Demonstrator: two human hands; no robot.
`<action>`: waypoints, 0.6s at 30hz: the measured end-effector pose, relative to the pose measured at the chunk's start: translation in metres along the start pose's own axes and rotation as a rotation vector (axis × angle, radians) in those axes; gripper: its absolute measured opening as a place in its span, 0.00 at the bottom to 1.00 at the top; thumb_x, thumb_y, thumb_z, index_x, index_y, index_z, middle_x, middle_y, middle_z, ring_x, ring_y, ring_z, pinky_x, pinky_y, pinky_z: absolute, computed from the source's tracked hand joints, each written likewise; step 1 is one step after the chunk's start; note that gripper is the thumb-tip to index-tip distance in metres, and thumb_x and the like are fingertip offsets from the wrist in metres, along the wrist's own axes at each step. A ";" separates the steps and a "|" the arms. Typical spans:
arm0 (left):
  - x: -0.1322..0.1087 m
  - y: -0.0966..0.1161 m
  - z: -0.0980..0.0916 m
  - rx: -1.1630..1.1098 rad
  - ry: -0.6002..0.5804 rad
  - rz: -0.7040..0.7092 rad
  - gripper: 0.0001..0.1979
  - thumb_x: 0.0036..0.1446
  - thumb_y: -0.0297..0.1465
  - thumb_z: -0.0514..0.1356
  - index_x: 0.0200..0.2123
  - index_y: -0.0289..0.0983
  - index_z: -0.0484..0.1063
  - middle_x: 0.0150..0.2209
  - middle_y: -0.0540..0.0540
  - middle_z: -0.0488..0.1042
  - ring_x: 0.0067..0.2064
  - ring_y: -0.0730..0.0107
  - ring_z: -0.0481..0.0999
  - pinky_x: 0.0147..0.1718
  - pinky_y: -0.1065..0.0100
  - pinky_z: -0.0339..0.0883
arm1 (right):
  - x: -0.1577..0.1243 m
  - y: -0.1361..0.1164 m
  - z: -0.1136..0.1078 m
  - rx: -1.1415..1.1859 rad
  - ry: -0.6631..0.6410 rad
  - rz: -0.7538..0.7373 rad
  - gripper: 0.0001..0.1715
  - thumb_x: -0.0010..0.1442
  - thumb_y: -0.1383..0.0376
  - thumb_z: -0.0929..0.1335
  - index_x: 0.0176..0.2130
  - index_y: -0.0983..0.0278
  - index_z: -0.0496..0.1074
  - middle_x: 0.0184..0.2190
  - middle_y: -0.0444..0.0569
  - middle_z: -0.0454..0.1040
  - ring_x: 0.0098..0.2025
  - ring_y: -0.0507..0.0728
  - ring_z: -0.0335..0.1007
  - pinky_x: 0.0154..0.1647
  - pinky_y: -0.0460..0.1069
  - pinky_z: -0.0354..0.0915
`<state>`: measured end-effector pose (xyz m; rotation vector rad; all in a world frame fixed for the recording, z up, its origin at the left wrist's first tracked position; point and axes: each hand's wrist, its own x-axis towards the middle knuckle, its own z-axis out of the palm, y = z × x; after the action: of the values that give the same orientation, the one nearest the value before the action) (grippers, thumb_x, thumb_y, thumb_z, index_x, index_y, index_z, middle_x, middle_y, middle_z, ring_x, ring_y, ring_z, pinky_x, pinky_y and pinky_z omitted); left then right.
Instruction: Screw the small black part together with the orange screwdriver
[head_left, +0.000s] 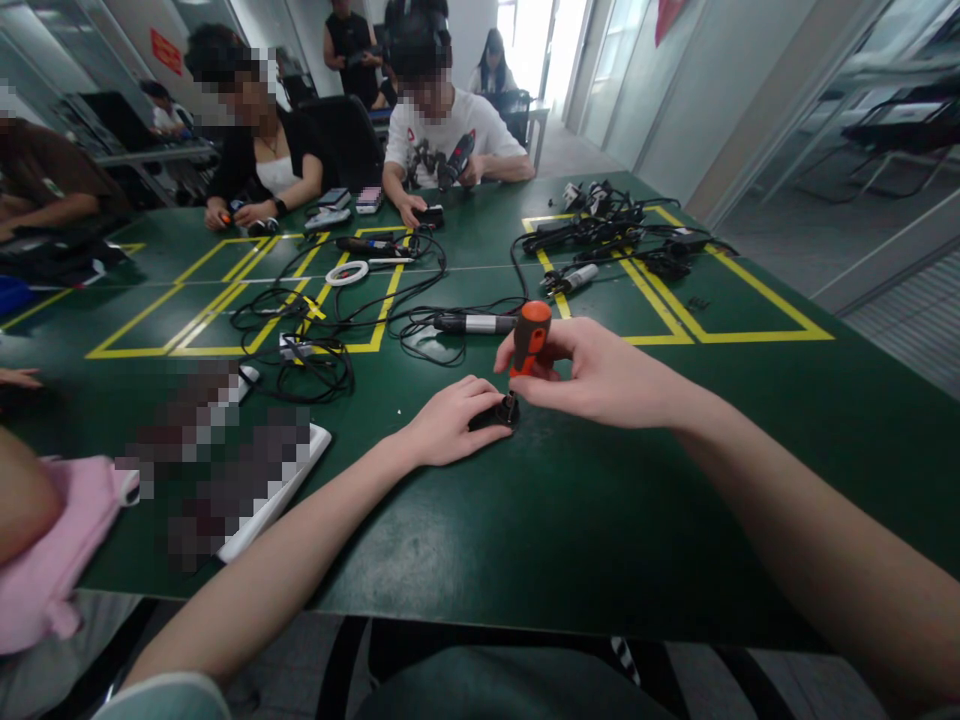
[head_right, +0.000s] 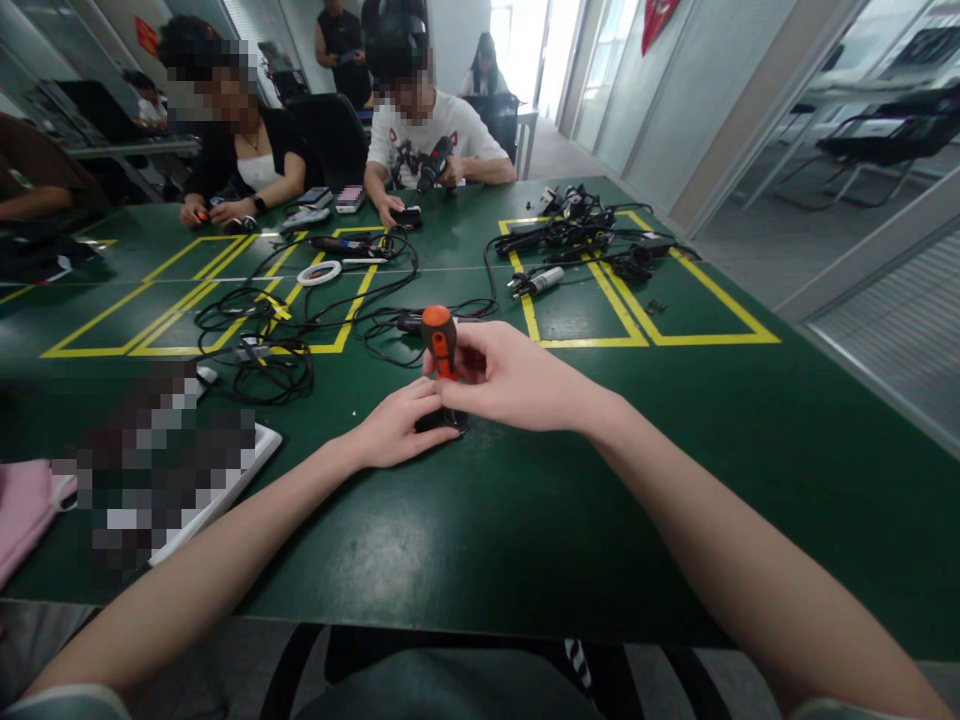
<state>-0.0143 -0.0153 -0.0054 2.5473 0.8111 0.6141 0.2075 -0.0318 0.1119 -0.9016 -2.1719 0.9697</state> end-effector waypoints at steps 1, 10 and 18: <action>0.000 0.000 0.000 0.001 -0.002 -0.003 0.16 0.72 0.43 0.62 0.50 0.37 0.79 0.52 0.36 0.79 0.53 0.51 0.78 0.55 0.51 0.76 | 0.000 0.000 0.000 0.006 0.014 -0.007 0.08 0.56 0.64 0.70 0.38 0.65 0.75 0.33 0.47 0.75 0.31 0.54 0.68 0.33 0.49 0.64; -0.001 0.001 -0.002 0.006 -0.015 -0.016 0.16 0.72 0.43 0.61 0.51 0.38 0.78 0.54 0.37 0.79 0.55 0.50 0.78 0.57 0.50 0.75 | 0.000 0.000 -0.002 -0.017 0.003 0.012 0.12 0.62 0.57 0.73 0.33 0.64 0.76 0.28 0.46 0.76 0.31 0.55 0.70 0.34 0.49 0.66; 0.001 0.003 -0.003 -0.010 -0.023 -0.028 0.16 0.73 0.43 0.60 0.51 0.37 0.77 0.53 0.37 0.79 0.56 0.50 0.77 0.58 0.51 0.74 | 0.001 0.005 0.002 -0.031 0.021 -0.030 0.12 0.64 0.58 0.70 0.38 0.65 0.78 0.36 0.51 0.80 0.35 0.57 0.73 0.38 0.51 0.68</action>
<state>-0.0140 -0.0165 -0.0015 2.5252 0.8328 0.5778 0.2075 -0.0291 0.1069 -0.8875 -2.1821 0.9099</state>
